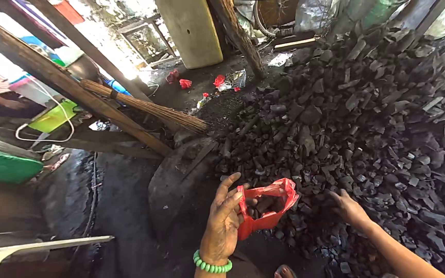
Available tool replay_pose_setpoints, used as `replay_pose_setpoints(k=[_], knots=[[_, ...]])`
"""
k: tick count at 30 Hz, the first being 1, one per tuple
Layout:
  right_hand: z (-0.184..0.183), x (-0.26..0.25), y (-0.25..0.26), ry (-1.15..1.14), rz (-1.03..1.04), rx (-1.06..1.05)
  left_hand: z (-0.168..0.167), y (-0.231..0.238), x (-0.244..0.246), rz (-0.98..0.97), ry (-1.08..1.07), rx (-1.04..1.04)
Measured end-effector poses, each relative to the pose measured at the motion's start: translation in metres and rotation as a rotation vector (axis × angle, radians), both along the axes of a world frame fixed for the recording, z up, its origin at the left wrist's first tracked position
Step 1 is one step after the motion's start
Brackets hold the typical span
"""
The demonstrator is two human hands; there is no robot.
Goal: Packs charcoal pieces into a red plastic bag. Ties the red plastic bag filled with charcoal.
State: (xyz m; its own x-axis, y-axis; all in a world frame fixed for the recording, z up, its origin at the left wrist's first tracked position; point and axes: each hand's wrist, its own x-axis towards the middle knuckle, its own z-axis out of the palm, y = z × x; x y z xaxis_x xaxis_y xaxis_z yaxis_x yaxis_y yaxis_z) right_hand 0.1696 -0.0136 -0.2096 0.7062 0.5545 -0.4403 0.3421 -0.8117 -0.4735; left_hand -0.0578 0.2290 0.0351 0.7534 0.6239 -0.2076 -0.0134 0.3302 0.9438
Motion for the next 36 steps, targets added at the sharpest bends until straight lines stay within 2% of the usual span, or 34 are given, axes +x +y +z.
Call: replay_pose_setpoints(k=[1, 3, 6, 8, 10, 11, 14, 16, 17, 19, 22, 24, 26, 28, 30, 33, 36], knots=[[0.0, 0.006, -0.006, 0.032, -0.08, 0.067, -0.001, -0.001, 0.001, -0.023, 0.015, 0.001], [0.013, 0.011, -0.014, 0.132, -0.238, 0.333, -0.001, -0.006, 0.003, -0.078, 0.039, 0.011], [0.062, -0.004, -0.007, 0.387, -0.391, 0.852, 0.0, -0.015, 0.007, -0.186, 0.048, 0.015], [0.099, -0.021, 0.009, 0.543, -0.349, 1.149, 0.001, -0.021, 0.011, -0.261, 0.034, -0.007], [0.127, -0.04, 0.026, 0.561, -0.124, 1.237, 0.001, -0.026, 0.015, -0.31, 0.002, -0.052], [0.135, -0.048, 0.033, 0.488, 0.031, 1.163, 0.0, -0.027, 0.017, -0.329, -0.024, -0.082], [0.138, -0.07, 0.062, 0.112, 0.413, 0.679, -0.001, -0.031, 0.02, -0.391, -0.095, -0.147], [0.137, -0.077, 0.079, 0.023, 0.515, 0.369, -0.001, -0.032, 0.021, -0.409, -0.113, -0.147], [0.141, -0.077, 0.083, 0.015, 0.526, 0.327, -0.002, -0.032, 0.021, -0.403, -0.115, -0.134], [0.157, -0.072, 0.079, 0.014, 0.511, 0.422, 0.0, -0.031, 0.018, -0.362, -0.124, -0.11], [0.159, -0.053, 0.063, 0.059, 0.288, 0.837, 0.002, -0.022, 0.011, -0.26, -0.142, -0.042], [0.137, -0.033, 0.055, 0.124, 0.014, 0.948, 0.002, -0.016, 0.007, -0.186, -0.153, -0.015], [0.095, -0.013, 0.048, 0.054, -0.093, 0.742, 0.0, -0.01, 0.005, -0.136, -0.154, 0.001], [0.048, -0.009, 0.041, 0.024, 0.079, 0.329, -0.002, -0.007, 0.005, -0.097, -0.116, 0.035], [0.013, -0.033, 0.036, -0.023, 0.282, 0.047, -0.004, -0.005, 0.004, -0.069, -0.064, 0.093], [-0.017, -0.074, 0.025, -0.139, 0.385, -0.091, -0.007, -0.001, 0.004, -0.043, -0.006, 0.157], [-0.019, -0.083, 0.016, -0.179, 0.402, -0.081, -0.01, 0.0, 0.006, -0.048, 0.01, 0.178]])
